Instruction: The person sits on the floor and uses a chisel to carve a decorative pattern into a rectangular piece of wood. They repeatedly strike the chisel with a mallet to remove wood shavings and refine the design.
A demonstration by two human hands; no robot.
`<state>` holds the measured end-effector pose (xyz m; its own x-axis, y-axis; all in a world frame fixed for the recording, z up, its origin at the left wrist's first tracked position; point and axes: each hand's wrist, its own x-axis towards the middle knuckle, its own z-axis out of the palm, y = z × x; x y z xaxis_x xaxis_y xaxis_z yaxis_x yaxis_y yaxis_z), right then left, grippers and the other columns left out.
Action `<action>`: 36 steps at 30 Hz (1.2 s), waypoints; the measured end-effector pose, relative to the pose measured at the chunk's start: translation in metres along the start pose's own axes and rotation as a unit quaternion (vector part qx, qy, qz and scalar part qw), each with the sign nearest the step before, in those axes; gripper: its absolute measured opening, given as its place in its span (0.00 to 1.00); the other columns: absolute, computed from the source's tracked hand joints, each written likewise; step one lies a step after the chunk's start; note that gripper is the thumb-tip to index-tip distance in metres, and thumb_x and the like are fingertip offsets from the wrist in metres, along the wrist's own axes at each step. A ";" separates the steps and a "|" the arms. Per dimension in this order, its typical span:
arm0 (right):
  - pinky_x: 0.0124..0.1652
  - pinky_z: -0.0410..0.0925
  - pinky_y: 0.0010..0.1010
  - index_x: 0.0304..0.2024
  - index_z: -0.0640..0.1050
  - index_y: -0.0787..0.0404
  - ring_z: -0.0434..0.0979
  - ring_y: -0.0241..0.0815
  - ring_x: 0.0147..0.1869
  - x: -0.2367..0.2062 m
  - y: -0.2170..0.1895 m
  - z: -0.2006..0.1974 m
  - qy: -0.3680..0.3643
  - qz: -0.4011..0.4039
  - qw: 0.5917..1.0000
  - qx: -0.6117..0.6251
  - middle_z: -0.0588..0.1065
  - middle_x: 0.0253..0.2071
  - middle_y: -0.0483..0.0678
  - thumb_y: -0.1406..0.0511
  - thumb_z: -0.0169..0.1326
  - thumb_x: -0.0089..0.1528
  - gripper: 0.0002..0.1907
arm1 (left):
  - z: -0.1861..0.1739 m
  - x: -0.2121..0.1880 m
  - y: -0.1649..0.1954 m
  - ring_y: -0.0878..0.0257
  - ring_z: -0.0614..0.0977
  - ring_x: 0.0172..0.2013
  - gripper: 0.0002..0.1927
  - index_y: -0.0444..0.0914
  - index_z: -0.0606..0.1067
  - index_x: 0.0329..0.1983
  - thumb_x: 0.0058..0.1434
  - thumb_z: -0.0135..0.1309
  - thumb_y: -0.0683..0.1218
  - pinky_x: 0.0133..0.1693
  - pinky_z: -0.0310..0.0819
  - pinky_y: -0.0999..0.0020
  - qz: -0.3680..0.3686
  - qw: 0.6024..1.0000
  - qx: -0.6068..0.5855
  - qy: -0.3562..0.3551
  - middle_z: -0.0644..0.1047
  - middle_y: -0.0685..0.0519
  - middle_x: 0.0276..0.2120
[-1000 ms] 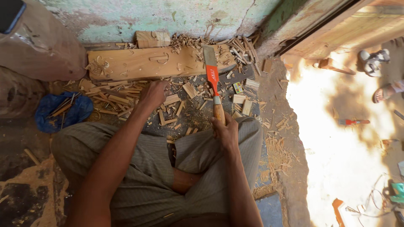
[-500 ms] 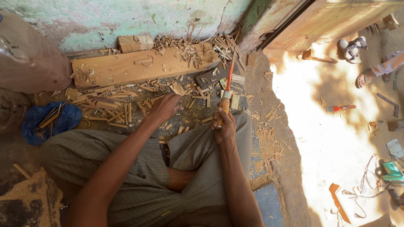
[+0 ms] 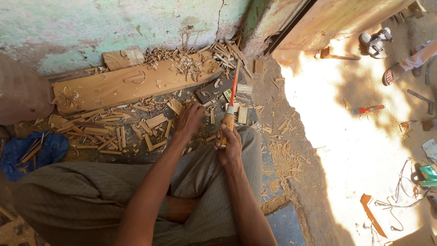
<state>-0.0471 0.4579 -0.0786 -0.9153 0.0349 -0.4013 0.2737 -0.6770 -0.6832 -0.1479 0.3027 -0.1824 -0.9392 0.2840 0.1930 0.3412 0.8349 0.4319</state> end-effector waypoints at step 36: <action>0.23 0.64 0.28 0.61 0.60 0.61 0.69 0.35 0.26 -0.119 -0.203 -0.067 0.150 -0.568 0.805 0.081 0.68 0.30 0.45 0.61 0.46 0.74 0.18 | 0.011 -0.053 -0.013 0.45 0.81 0.47 0.14 0.36 0.80 0.49 0.62 0.62 0.45 0.51 0.75 0.51 -0.136 0.990 0.025 -0.028 0.79 0.42 0.45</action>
<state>0.0257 0.6410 0.0668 -0.4279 0.8590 0.2812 -0.7549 -0.1685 -0.6338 -0.1032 0.2818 -0.2082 -0.9972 0.0698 0.0257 0.0742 0.9061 0.4166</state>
